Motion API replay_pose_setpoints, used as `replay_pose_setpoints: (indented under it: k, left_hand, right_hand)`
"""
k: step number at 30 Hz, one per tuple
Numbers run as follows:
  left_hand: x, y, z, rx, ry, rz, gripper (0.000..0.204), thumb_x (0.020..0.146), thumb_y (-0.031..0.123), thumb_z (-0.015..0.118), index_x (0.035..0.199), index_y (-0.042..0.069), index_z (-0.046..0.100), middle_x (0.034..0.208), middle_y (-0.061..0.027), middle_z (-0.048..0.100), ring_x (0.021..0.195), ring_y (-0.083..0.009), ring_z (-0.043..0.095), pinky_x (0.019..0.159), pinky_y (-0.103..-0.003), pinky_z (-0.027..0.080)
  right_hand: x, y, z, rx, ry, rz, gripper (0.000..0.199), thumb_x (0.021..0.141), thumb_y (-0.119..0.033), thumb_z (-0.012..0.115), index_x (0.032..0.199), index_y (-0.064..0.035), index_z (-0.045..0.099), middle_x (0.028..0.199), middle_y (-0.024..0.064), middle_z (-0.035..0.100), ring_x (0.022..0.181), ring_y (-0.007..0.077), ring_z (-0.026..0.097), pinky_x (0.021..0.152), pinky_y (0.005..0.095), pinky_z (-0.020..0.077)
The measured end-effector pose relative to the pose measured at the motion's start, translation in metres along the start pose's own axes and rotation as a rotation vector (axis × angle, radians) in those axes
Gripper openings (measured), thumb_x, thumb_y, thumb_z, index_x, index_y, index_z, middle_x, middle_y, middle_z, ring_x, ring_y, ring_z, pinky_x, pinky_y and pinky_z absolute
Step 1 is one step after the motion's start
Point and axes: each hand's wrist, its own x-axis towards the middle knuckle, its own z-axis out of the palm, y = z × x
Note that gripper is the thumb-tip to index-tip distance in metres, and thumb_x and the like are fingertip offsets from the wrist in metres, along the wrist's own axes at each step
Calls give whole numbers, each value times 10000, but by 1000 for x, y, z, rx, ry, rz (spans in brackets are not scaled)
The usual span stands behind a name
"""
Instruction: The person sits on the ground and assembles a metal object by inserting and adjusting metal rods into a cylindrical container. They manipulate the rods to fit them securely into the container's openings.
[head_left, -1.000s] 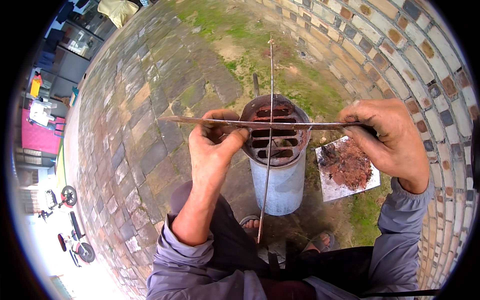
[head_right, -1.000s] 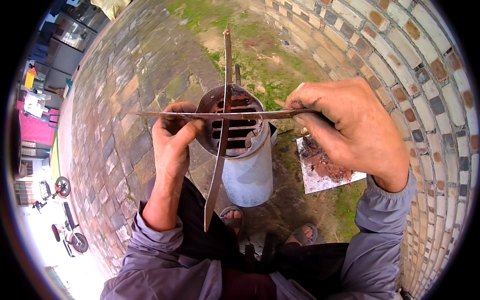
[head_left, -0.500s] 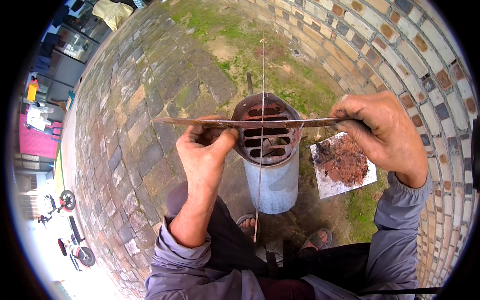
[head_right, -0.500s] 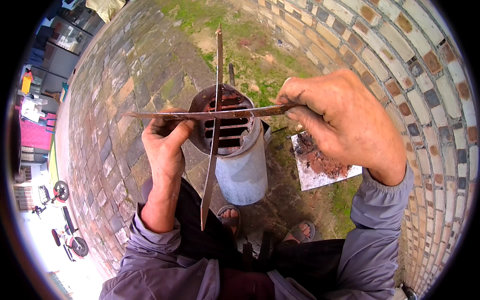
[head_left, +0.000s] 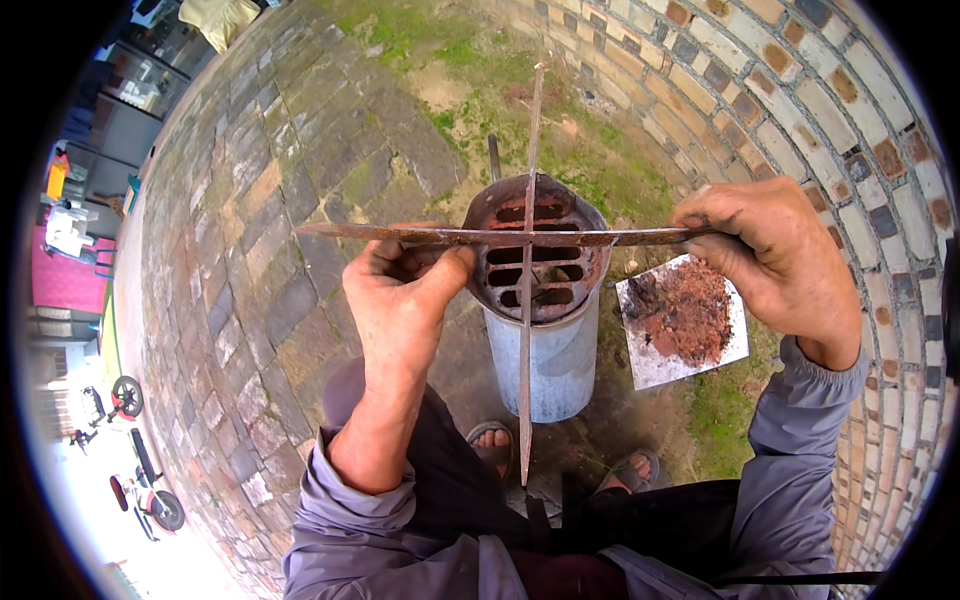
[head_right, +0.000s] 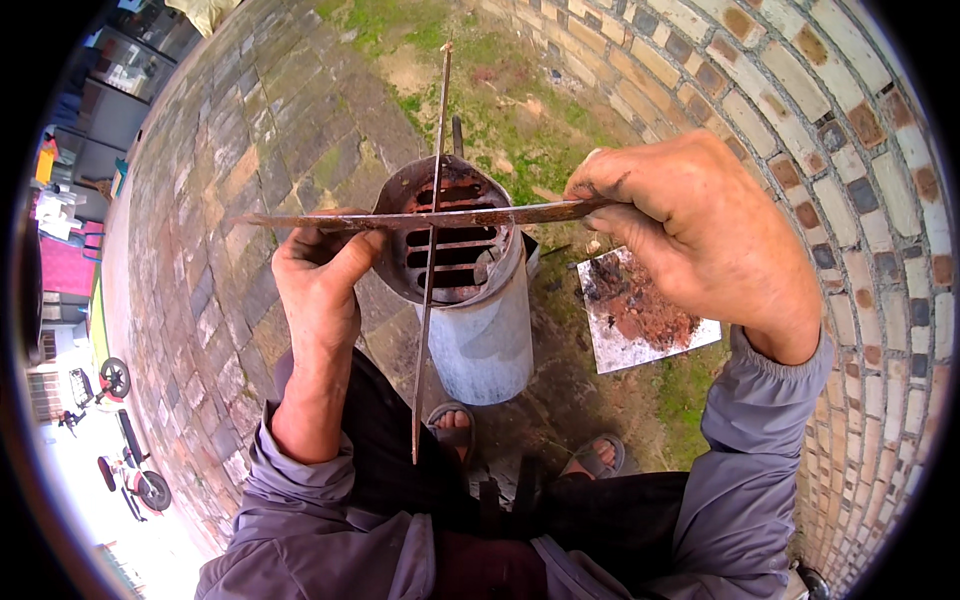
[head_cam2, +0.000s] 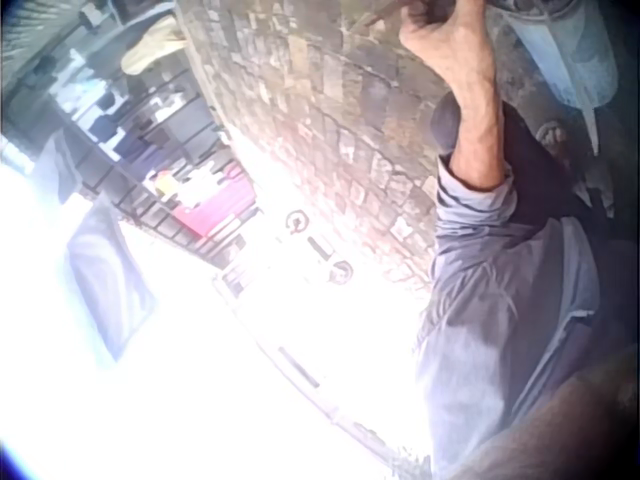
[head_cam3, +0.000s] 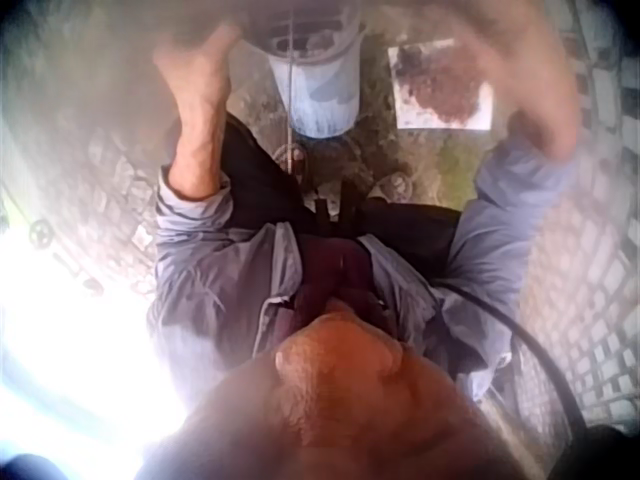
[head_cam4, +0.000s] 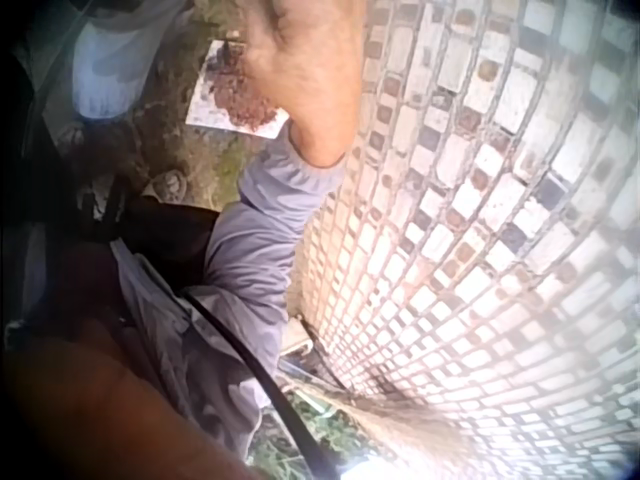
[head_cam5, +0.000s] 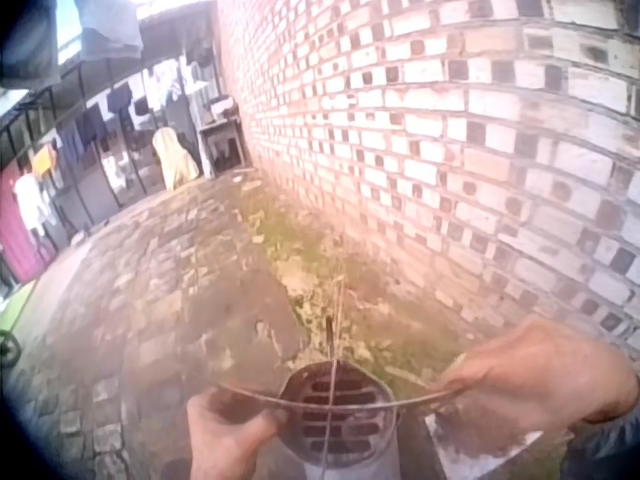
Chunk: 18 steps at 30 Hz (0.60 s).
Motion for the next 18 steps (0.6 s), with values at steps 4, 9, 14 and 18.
replay_pose_setpoints:
  k: [4,9,14,18]
  left_hand:
    - [0,3,2,-10,20,-8,201,758,15,759,934,-52,686,803,-47,697,691,-83,619,646,-221,489]
    - [-1,-2,-3,-49,-9,11,235,769,-7,774,978,-59,679,853,-98,722,751,-109,665,698,-234,538]
    - [0,-6,-17,-98,-151,-16,398,795,57,822,1123,-74,639,977,-122,721,904,-157,682,814,-282,557]
    - [-3,-4,-22,-141,-218,-43,434,795,56,820,1160,-75,624,1001,-118,713,945,-157,672,839,-284,546]
  right_hand:
    - [0,1,-1,-13,1,12,154,785,35,674,934,19,639,728,156,634,598,277,637,524,369,437]
    - [0,-3,0,-46,-5,17,155,794,20,675,942,10,631,730,157,623,603,308,619,532,383,424]
    - [-3,0,0,-46,-40,48,152,803,17,667,945,6,616,741,159,615,624,320,616,549,397,425]
    - [-3,3,-1,-35,-50,49,140,805,16,663,935,7,612,734,158,610,622,322,613,549,398,421]
